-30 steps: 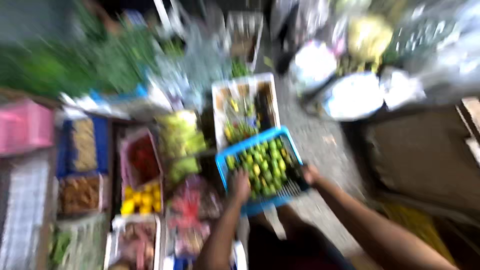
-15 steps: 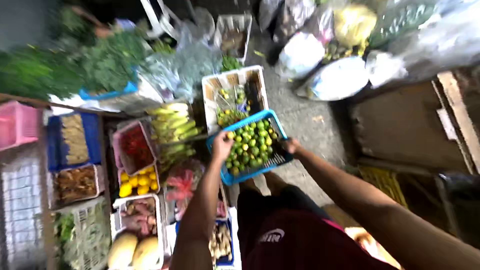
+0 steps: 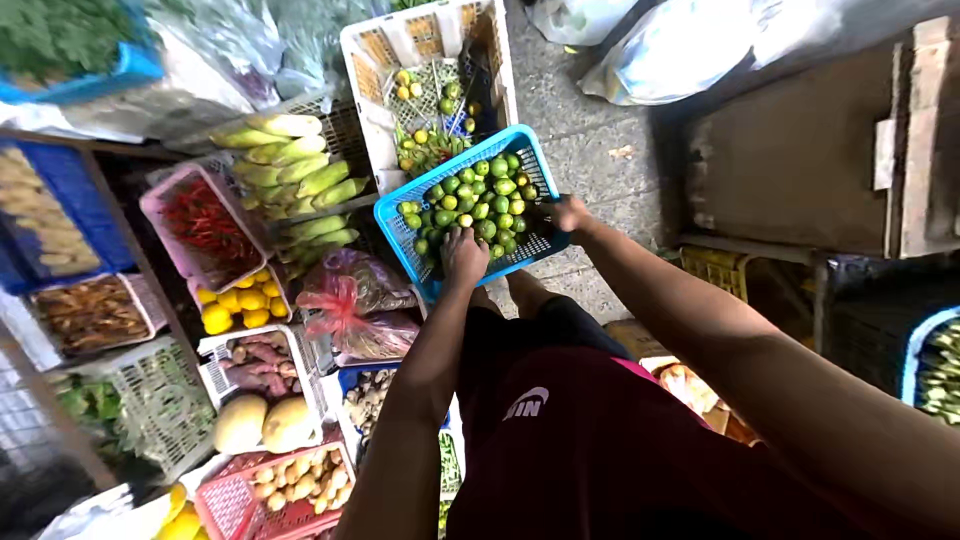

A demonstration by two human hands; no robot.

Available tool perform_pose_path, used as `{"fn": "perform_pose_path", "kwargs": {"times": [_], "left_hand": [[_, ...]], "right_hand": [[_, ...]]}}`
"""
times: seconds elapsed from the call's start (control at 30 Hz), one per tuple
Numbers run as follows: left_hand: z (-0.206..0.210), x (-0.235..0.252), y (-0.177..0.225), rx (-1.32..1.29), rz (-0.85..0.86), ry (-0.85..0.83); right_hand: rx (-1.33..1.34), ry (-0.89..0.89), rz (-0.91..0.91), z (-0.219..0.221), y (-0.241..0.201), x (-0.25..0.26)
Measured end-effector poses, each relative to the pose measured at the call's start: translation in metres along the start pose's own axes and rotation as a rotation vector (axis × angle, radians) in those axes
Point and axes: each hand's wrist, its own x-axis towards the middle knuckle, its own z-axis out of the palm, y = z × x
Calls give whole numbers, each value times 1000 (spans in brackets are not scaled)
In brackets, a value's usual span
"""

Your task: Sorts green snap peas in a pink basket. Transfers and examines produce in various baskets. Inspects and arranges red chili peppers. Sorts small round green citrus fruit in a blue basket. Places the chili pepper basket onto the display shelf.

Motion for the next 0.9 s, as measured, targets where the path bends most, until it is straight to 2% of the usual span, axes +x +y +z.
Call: {"fn": "perform_pose_path", "kwargs": {"times": [0.1,0.2,0.3,0.4,0.5,0.67,0.8,0.9], "left_hand": [[-9,3,3,-70,-73,-63],[-2,-3,-3,-214,-89,14],[8,-17,-30,-396,-37,70],[15,-19,-52,-351,-2,9],[7,-8,-41,-306,-82,-6],[-2,4,-11,-385,-269,14],[7,2,-23,-462,-159,27],[14,5,-36,-422,-67,-9]], "right_hand": [[-30,-3,-8,0,1,5],[16,2,-6,0,-2,-2],[84,23,-5,0,-8,-12],[47,21,16,-1,-6,-9],[36,35,32,0,-10,-10],[37,33,26,1,-5,-1],[43,41,39,0,-8,-5],[67,34,48,0,-11,-10]]}}
